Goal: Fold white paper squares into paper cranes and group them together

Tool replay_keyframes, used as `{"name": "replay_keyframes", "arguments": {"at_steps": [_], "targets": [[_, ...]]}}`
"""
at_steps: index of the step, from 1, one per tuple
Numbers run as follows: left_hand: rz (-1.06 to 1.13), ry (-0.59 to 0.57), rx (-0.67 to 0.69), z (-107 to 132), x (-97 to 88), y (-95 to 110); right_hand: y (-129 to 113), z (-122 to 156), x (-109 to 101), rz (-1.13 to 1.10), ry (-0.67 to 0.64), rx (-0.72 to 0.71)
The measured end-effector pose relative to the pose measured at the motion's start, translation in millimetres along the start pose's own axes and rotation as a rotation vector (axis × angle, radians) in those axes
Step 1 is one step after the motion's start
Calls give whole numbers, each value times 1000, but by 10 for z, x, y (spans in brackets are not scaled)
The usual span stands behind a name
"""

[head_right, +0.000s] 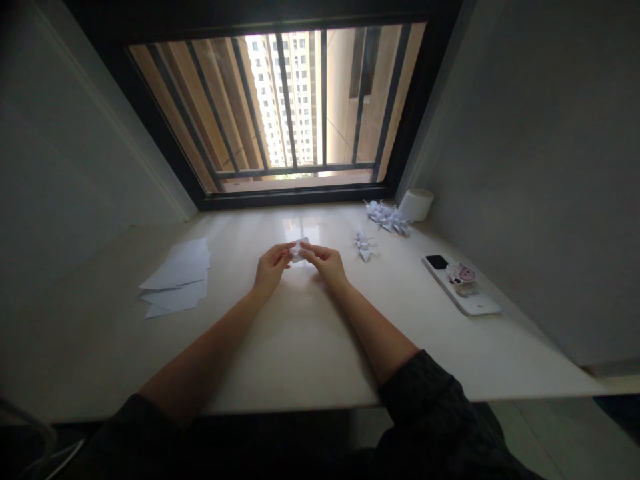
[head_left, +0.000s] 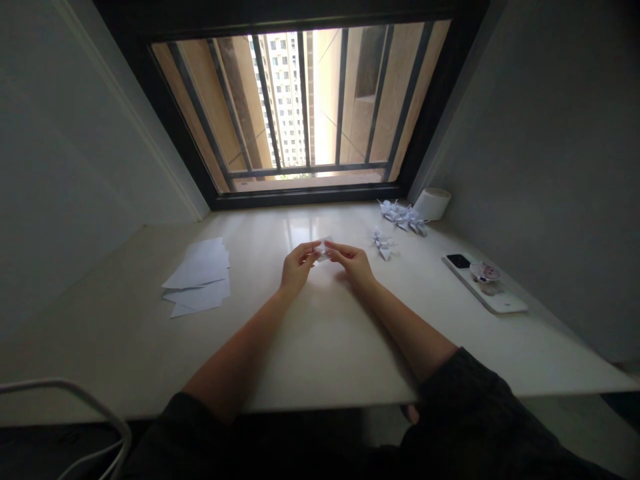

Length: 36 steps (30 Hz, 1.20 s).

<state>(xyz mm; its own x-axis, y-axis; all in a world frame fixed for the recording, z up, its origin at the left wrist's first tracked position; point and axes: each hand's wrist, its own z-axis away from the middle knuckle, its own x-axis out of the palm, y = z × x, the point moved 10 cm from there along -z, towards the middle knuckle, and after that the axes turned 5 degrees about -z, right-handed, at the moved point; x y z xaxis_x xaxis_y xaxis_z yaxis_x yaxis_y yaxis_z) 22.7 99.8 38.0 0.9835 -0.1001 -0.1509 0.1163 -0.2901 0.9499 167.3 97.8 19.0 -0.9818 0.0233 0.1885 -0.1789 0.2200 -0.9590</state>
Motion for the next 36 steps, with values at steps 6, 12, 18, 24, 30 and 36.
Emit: {"name": "replay_keyframes", "arguments": {"at_steps": [6, 12, 18, 24, 30, 36], "targets": [[51, 65, 2, -9, -58, -38, -22, 19, 11, -13, 23, -14], [99, 166, -38, -19, -170, -122, -105, 40, 53, -27, 2, -36], [133, 165, -69, -3, -142, -144, -125, 56, -10, 32, 59, -77], [172, 165, -70, 6, -133, -125, -193, 69, -49, 111, 110, -139], [296, 179, -102, 10, -115, -184, -140, 42, -35, 10, 89, -101], [289, 181, -65, 23, -111, -115, -131, 63, -19, -89, 121, -59]]}}
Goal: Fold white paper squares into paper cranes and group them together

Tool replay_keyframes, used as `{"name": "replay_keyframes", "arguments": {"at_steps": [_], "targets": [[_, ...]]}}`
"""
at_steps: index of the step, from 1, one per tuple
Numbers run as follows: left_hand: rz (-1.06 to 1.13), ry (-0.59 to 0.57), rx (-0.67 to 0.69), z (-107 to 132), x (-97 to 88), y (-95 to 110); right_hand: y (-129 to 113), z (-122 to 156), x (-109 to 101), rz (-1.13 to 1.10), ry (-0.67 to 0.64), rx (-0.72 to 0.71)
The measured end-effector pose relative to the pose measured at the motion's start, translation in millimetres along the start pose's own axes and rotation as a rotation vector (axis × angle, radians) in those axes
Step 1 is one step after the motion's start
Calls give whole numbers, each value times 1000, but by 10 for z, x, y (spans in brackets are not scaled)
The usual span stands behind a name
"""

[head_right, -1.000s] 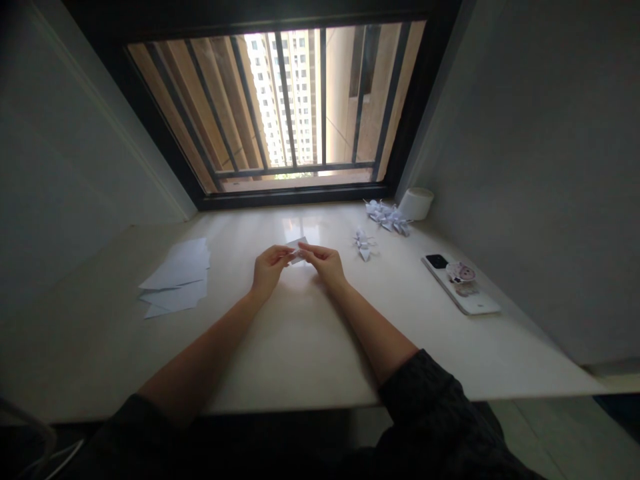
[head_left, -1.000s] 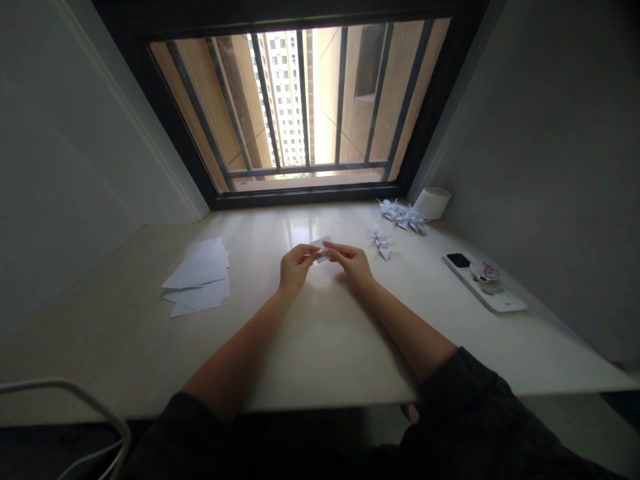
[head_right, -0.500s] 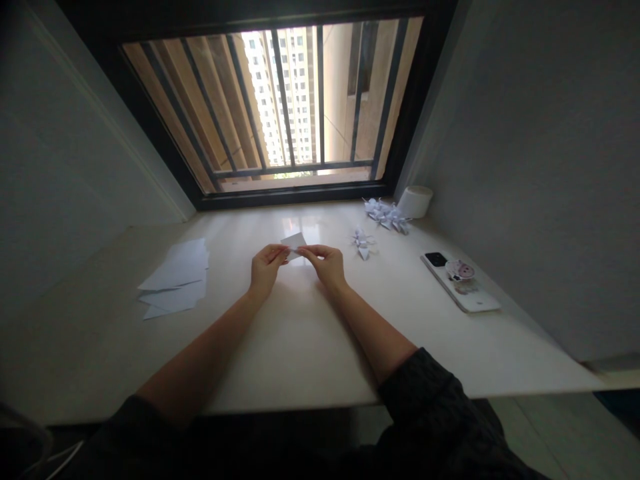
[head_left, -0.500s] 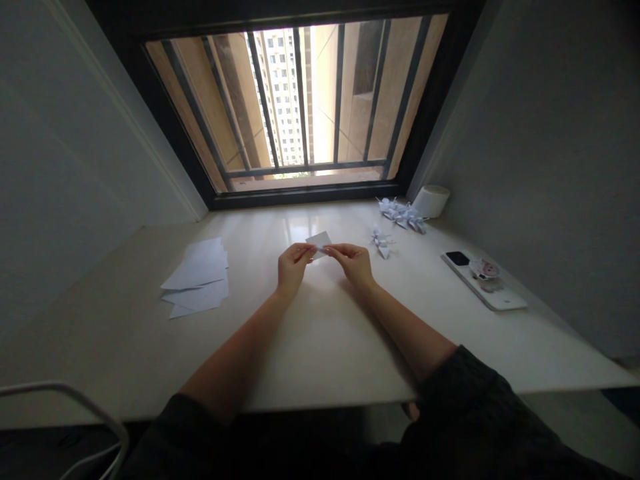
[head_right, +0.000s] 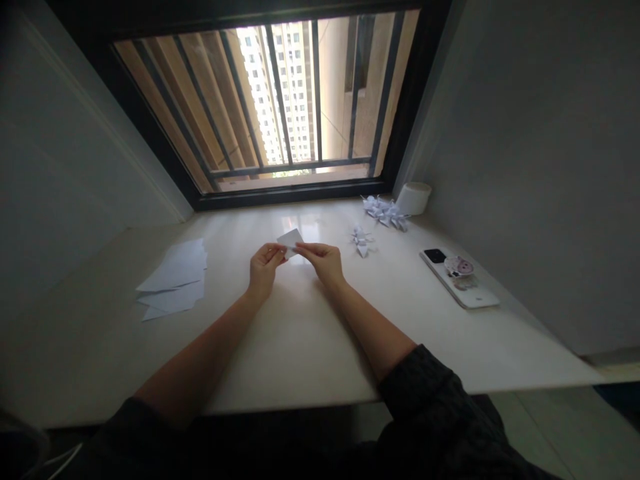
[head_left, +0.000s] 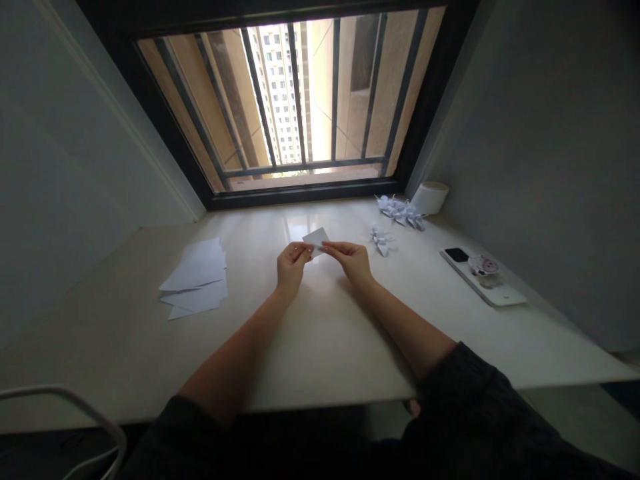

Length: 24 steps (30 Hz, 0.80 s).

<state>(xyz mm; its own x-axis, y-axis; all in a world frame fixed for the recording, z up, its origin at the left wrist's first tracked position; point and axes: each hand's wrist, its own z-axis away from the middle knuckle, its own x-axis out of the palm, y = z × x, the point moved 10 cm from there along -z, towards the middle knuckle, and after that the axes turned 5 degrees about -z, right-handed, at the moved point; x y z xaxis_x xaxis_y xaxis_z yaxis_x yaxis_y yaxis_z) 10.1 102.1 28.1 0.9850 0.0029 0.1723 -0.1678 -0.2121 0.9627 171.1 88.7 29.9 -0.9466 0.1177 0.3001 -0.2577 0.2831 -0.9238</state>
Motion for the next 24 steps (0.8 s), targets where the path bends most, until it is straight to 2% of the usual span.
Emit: {"name": "replay_keyframes", "arguments": {"at_steps": [10, 16, 24], "targets": [[9, 42, 24, 47, 7, 44, 1, 22, 20, -136, 19, 46], [-2, 13, 17, 34, 19, 41, -53, 31, -13, -69, 48, 8], [21, 33, 5, 32, 7, 9, -6, 14, 0, -108, 51, 64]]}}
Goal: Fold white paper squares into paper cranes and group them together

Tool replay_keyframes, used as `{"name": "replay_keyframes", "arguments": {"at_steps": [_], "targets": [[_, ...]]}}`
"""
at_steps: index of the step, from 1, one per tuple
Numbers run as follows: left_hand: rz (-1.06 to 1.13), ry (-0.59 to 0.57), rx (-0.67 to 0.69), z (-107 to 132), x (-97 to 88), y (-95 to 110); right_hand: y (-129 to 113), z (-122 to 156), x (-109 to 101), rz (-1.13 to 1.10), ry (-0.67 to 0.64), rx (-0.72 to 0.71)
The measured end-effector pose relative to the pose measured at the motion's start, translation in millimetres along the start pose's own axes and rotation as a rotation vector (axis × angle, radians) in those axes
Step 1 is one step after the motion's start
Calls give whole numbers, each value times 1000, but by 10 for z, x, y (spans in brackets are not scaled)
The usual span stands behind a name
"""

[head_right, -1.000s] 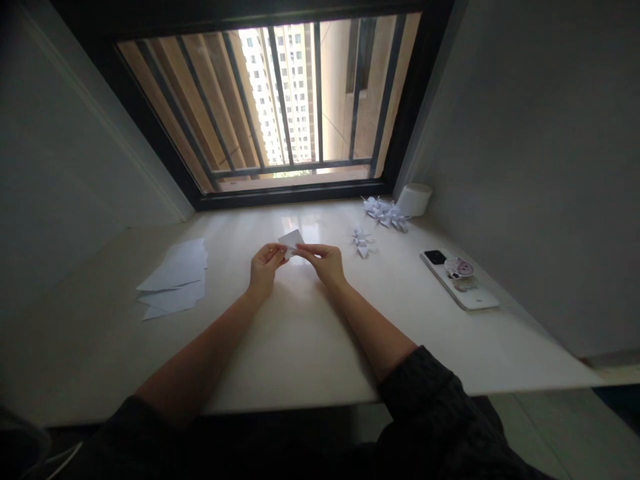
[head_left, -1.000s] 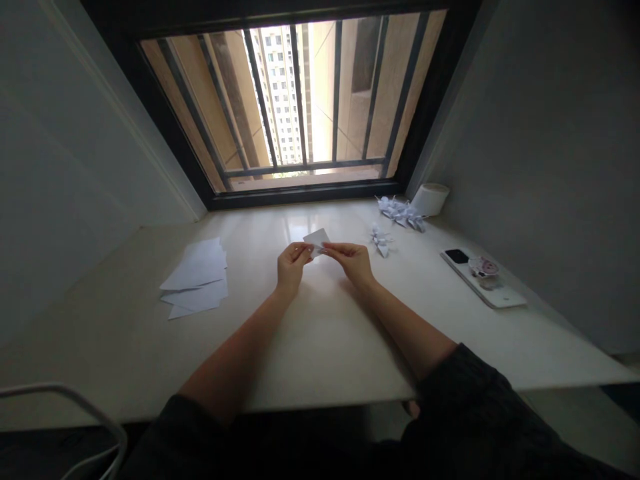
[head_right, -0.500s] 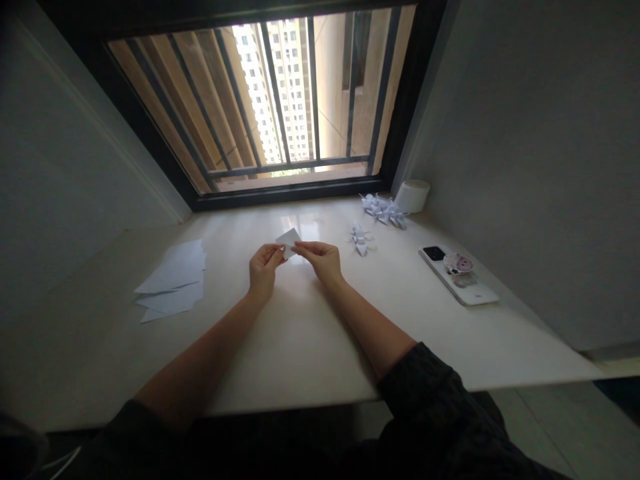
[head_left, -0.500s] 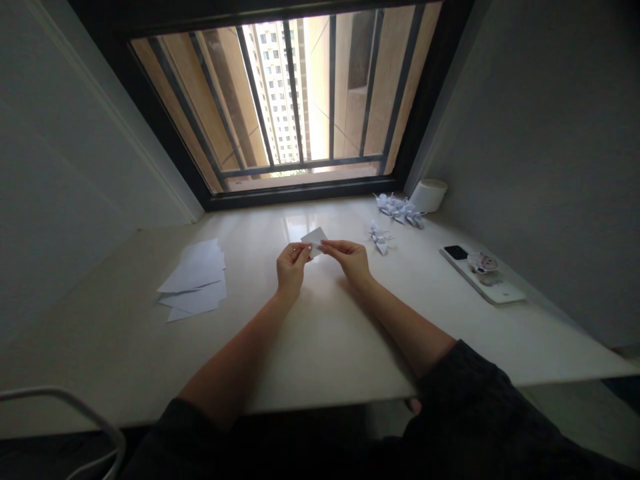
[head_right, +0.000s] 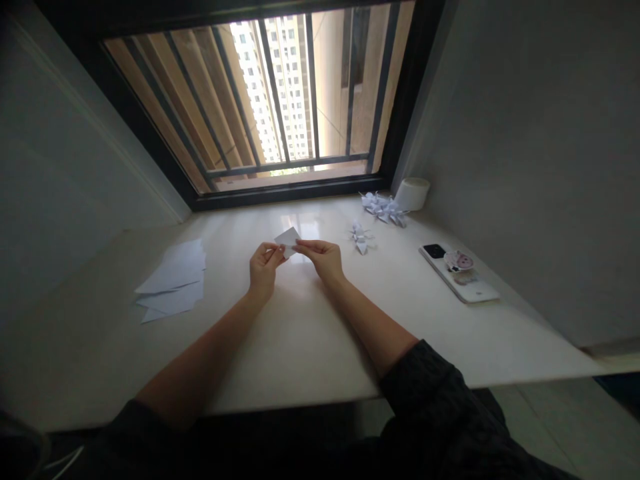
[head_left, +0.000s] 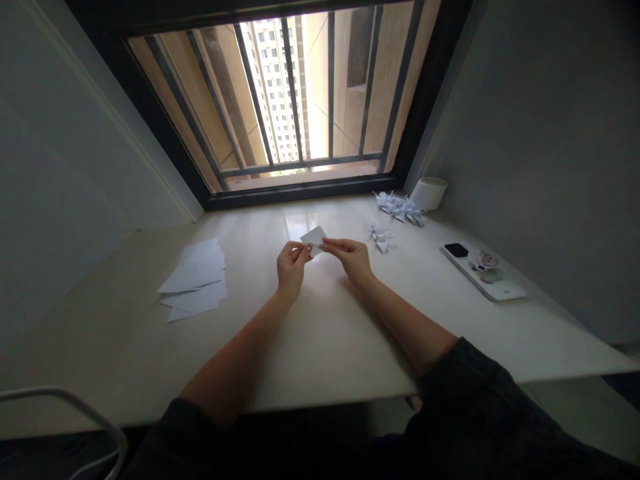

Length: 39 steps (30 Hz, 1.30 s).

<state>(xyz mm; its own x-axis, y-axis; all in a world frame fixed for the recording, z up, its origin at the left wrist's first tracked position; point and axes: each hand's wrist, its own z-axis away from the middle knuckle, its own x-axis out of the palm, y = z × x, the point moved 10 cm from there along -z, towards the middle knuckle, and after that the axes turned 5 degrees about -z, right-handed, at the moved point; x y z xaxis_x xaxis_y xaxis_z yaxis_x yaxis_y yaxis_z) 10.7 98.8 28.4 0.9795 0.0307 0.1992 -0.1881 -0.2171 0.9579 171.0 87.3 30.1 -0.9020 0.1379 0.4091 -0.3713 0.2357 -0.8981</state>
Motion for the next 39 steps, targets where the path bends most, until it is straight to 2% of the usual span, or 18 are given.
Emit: {"name": "replay_keyframes", "arguments": {"at_steps": [9, 18, 23, 28, 39], "targets": [[-2, 52, 19, 0, -47, -18, 120, -10, 49, -91, -64, 67], [-67, 38, 37, -16, -53, -21, 286, -68, -13, -118, -48, 115], [-122, 61, 31, -37, -89, -36, 284, -74, -41, -88, -28, 104], [-65, 49, -7, -37, -69, -68, 301, -79, -71, -107, -3, 106], [-45, 33, 6, -32, -55, -32, 328, -92, -79, -108, -6, 127]]}}
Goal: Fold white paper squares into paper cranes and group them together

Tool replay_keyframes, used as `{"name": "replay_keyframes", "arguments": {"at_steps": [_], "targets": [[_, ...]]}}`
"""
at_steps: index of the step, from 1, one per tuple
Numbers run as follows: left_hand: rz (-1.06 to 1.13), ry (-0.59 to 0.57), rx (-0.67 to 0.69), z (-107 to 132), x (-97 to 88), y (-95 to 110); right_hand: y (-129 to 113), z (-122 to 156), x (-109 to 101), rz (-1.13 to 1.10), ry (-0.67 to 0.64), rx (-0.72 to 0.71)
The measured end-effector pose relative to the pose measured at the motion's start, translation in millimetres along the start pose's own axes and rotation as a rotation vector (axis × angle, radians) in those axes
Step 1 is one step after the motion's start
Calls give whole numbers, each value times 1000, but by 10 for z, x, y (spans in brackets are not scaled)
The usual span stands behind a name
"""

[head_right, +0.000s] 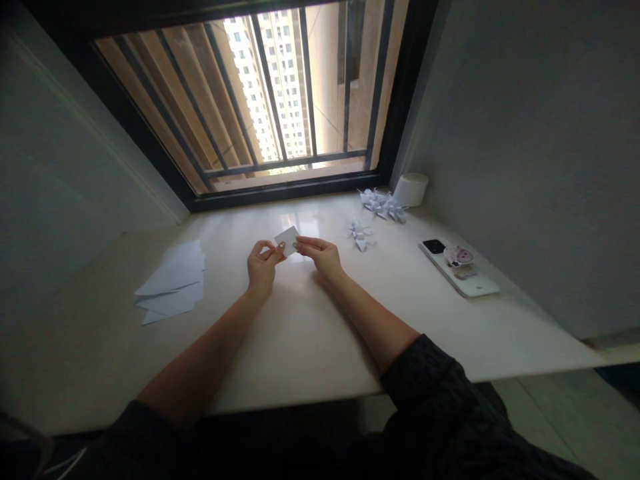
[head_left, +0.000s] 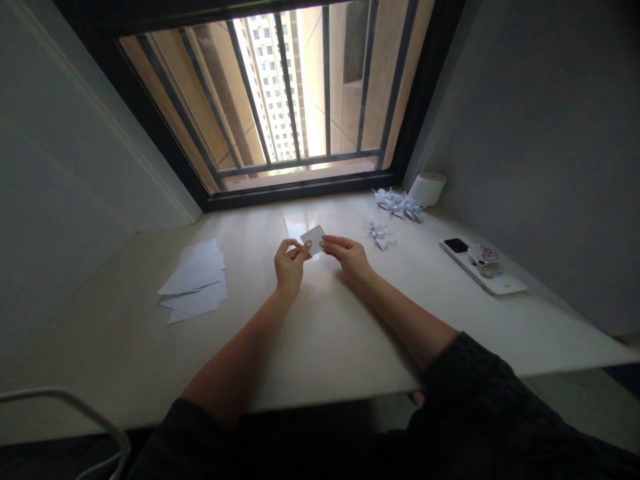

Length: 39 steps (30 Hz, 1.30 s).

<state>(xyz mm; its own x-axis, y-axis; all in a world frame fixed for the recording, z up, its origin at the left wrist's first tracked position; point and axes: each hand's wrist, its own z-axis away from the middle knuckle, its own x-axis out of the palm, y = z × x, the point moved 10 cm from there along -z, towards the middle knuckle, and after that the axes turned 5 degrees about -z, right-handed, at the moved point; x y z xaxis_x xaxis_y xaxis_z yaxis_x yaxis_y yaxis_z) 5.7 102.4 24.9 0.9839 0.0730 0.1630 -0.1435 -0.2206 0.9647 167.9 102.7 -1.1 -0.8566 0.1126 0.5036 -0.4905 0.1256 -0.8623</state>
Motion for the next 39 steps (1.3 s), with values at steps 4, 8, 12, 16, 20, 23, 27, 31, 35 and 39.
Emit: {"name": "replay_keyframes", "arguments": {"at_steps": [4, 8, 12, 16, 20, 23, 27, 31, 35, 39], "targets": [[19, -13, -16, 19, 12, 4, -15, -7, 7, 10, -13, -19], [5, -33, -11, 41, 21, 61, -7, -37, -75, -8, 40, -24], [-166, -56, 116, 54, 34, 197, -34, -42, -95, -18, 54, -37], [-371, -33, 196, 57, 13, 223, -131, -4, -48, 19, 37, -85], [-410, 11, 188, 47, -40, 197, -215, 35, -11, 73, 28, -133], [-401, 48, 206, 57, -70, 251, -240, 52, 29, 102, 6, -148], [-409, 56, 232, 68, -68, 307, -256, 78, 76, 106, -7, -148], [-430, 66, 219, 47, -92, 266, -271, 106, 126, 106, -25, -148], [-478, 73, 208, 16, -119, 216, -290, 119, 131, 114, -19, -162], [-529, 84, 191, -9, -147, 173, -288, 117, 135, 129, -35, -175]]}}
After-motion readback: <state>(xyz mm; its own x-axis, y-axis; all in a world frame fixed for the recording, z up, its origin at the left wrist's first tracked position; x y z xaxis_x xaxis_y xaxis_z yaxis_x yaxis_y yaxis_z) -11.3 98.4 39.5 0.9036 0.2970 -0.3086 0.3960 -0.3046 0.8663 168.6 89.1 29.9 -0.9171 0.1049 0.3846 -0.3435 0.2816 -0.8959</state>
